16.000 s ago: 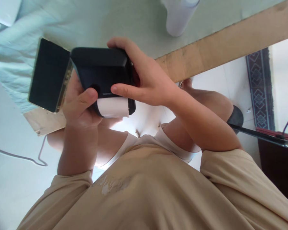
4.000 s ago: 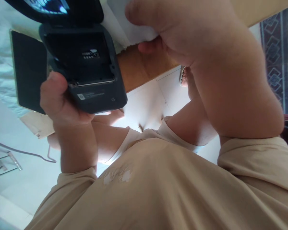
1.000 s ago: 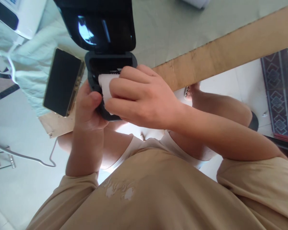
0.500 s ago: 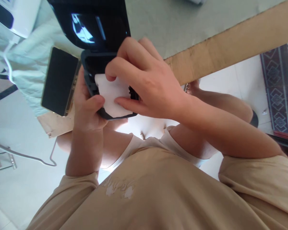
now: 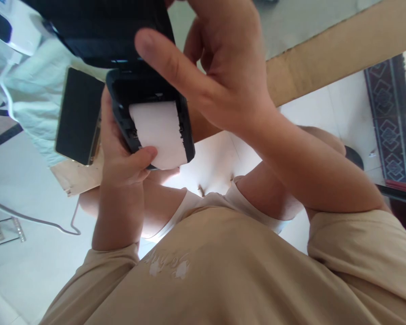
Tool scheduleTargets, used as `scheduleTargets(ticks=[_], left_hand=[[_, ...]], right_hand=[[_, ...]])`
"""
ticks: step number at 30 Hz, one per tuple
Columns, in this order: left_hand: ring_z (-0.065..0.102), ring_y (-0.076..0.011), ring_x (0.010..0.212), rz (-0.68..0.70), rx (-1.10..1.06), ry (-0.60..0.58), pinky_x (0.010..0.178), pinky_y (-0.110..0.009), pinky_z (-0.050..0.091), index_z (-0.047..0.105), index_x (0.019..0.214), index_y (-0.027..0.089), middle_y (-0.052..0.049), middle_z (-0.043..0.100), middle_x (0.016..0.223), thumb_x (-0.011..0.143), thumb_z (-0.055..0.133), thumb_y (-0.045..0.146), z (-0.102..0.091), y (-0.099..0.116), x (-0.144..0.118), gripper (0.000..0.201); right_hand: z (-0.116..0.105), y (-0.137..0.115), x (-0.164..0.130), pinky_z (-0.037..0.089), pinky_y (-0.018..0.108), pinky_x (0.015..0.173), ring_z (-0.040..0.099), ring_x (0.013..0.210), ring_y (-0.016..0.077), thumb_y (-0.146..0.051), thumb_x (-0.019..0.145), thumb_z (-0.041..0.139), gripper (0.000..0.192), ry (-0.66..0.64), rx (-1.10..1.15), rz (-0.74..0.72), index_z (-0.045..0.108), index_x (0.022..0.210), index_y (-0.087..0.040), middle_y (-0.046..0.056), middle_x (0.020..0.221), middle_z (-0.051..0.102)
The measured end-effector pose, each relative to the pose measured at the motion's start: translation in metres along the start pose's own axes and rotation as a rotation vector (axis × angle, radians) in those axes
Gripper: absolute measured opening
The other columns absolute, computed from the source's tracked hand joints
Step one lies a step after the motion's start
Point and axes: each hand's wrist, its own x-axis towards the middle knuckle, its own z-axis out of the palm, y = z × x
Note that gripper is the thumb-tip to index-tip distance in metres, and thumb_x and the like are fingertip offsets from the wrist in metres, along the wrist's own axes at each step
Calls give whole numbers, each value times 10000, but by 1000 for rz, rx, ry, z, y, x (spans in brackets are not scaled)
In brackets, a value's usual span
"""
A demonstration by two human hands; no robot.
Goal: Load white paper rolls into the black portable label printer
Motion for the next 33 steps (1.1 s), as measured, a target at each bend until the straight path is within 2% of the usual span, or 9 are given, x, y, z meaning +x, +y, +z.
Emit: scheduleTargets(ticks=[3,8,10,13,16,21,26,30,33], left_hand=[[734,-289,1269,-18,32,22,840,-344,663,652,1460,467,15,735,1507,562,1016,250,-5,-6,1,993],[735,-344,1313,-16,9,15,934,-408,695,612,1511,384,-61,749,1421,552,1046,336,-14,-14,-1,1054],[744,-335,1288,-40,26,28,914,-401,699,632,1478,380,-62,747,1423,578,1030,321,-14,-14,-1,986],[760,-300,1198,10,16,-9,815,-338,687,684,1407,370,-48,765,1391,558,1017,295,-11,-12,-1,914],[763,-281,1177,-3,28,9,804,-328,679,654,1473,414,-31,754,1412,548,1002,306,-9,-12,1,994],[773,-288,1226,-11,21,6,895,-373,696,602,1557,454,-27,744,1427,559,1004,273,-14,-11,-1,1090],[710,-327,1383,-8,38,-75,1050,-393,688,643,1523,377,-49,735,1484,601,1012,226,-20,-9,-1,1004],[666,-363,1471,56,64,-147,1109,-461,681,527,1610,387,-58,690,1563,562,1046,364,-23,-15,4,1169],[642,-386,1520,57,88,-161,1221,-532,621,399,1697,354,-89,650,1608,589,1043,385,-24,-18,7,1282]], right_hand=[[1,-8,-12,609,326,922,628,1294,216,-545,1024,667,337,-5,24,-3,687,977,-212,68,1149,676],[1,-17,-28,605,300,887,626,1305,207,-542,1013,681,360,-6,66,-13,678,919,-195,65,1161,675],[-1,-11,-26,601,293,877,617,1323,208,-540,1004,684,356,-12,79,-13,689,926,-192,68,1204,674],[-7,4,-18,598,286,872,596,1362,210,-530,972,702,334,-53,95,-66,729,982,-197,72,1334,657],[-15,17,-11,599,292,878,578,1404,211,-464,959,687,284,-128,106,-179,781,1091,-230,82,1471,609],[-21,20,-12,597,301,823,588,1403,212,-396,963,634,306,-164,103,-194,794,1192,-271,101,1542,569],[-21,20,-12,618,388,971,553,1485,232,-423,1012,600,305,-170,55,-264,787,1184,-255,118,1527,558],[-24,20,-10,650,397,1021,545,1513,263,-515,1044,603,373,-197,87,-271,784,1131,-200,137,1530,532],[-25,21,-10,619,332,1093,536,1527,222,-471,1106,567,389,-203,122,-297,780,1142,-148,106,1528,524]])
